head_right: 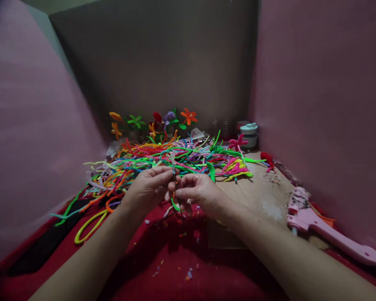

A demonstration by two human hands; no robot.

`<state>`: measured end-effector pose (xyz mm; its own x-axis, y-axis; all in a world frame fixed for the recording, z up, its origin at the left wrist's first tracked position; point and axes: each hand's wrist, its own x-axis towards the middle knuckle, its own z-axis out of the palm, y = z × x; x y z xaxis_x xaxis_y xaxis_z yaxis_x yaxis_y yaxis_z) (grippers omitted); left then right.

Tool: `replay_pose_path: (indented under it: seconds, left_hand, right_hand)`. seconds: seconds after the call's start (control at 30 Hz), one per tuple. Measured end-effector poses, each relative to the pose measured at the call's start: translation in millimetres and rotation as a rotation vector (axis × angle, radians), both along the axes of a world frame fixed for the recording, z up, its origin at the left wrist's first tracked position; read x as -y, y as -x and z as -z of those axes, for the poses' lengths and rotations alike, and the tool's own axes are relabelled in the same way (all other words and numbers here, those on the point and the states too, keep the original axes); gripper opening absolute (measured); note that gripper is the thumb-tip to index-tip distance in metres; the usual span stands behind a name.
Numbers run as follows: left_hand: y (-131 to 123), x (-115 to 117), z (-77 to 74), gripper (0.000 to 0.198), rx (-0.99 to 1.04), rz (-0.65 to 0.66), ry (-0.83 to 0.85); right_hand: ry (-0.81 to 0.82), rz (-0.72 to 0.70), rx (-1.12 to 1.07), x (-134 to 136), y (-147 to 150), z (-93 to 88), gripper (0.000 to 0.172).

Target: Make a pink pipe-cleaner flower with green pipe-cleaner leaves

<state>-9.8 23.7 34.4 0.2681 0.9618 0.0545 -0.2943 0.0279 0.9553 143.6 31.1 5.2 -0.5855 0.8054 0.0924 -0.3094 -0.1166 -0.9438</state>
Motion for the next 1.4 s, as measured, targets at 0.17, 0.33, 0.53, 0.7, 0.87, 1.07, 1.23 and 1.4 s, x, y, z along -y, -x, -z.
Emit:
replay_pose_path:
  seconds: [0.17,0.33,0.53,0.7,0.87,1.07,1.23,1.4]
  left_hand:
    - [1.4,1.8,3.0,0.013,-0.029,0.094,0.094]
    - [-1.8,2.6,7.6,0.012,-0.091,0.185,0.163]
    - [-5.8,6.3,7.6,0.013,-0.153,0.091,0.14]
    - [-13.2,14.9,2.9,0.014,-0.387,-0.137,-0.02]
    - [-19.9,24.1,6.5,0.012,-0.616,-0.313,-0.274]
    - [-19.8,27.4,6.9,0.008,-0.636,-0.358,-0.342]
    - [-9.4,16.5,3.3,0.013,-0.258,-0.134,-0.033]
    - [-1.3,7.8,7.7,0.014,-0.109,0.088,0.164]
  right_hand:
    - [0.03,0.162,-0.096,-6.6,-5.0,-6.8,0.023]
    - [0.13,0.129,-0.114,-8.0,-7.2,-8.0,0.016]
    - [0.14,0.122,-0.143,-8.0,-4.5,-2.4,0.019]
    - [0.003,0.212,-0.072,-5.5,-0.8,1.7,0.022]
    - [-0.099,0.344,-0.016,1.0,1.0,-2.1,0.023]
    - [-0.073,0.315,-0.048,2.0,0.5,-2.8,0.022]
    - [0.046,0.286,-0.148,0.1,1.7,-1.8,0.022]
    - [0.089,0.217,-0.176,-0.6,1.6,-1.7,0.021]
